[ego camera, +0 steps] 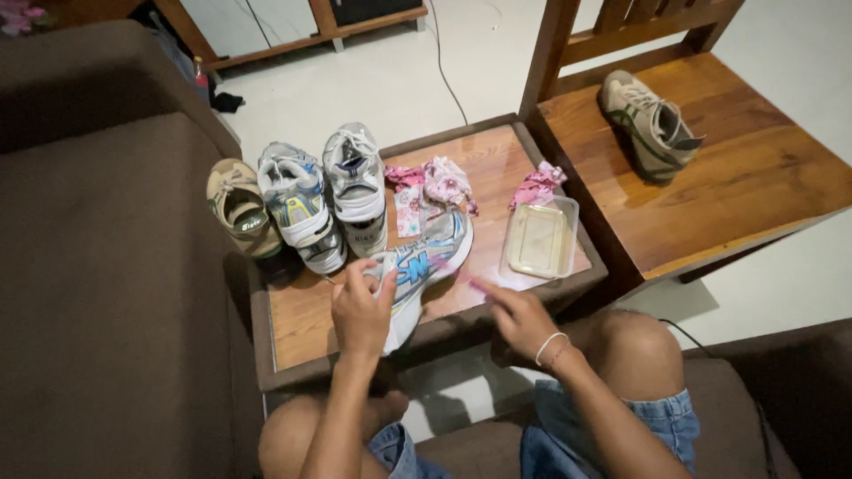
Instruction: The person scrubs a white and blue sneaker with a pink toothbrush, repeatedly dipping the brush into a container of liquid. They focus on the upper mesh and side panels of the shoe while seated on a sofa.
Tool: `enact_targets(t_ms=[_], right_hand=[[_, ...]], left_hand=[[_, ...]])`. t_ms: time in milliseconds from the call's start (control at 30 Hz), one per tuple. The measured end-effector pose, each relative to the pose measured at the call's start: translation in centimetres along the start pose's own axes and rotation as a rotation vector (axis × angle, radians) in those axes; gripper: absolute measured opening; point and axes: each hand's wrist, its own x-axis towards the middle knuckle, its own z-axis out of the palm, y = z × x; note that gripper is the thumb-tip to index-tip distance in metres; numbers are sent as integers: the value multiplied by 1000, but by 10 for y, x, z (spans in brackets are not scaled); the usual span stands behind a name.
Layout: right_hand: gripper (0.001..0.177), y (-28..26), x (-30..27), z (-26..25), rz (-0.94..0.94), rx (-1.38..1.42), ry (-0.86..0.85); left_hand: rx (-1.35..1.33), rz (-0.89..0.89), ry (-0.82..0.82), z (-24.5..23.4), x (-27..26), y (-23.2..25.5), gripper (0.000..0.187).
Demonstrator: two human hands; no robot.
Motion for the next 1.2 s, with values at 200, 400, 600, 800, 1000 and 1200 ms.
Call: enact_targets(t_ms=[200, 400, 600, 800, 1000, 1200], right_hand=[[52, 18, 11, 13, 195, -213, 20], [43, -33, 7, 29, 24, -118, -272], [44, 6, 26, 37, 207, -166, 2], [34, 27, 10, 55, 151, -167, -131], [35, 44, 12, 47, 168, -232, -14], [37, 26, 15, 27, 58, -282, 48]], left_hand=[[32, -258, -58, -7, -5, -20, 52], [-16, -289, -35, -6, 2, -18, 61], [193, 66, 185, 17, -14, -32, 45], [208, 34, 217, 19, -11, -32, 38], [140, 4, 178, 13, -8, -24, 27], [20, -7, 214, 14, -8, -10, 30]])
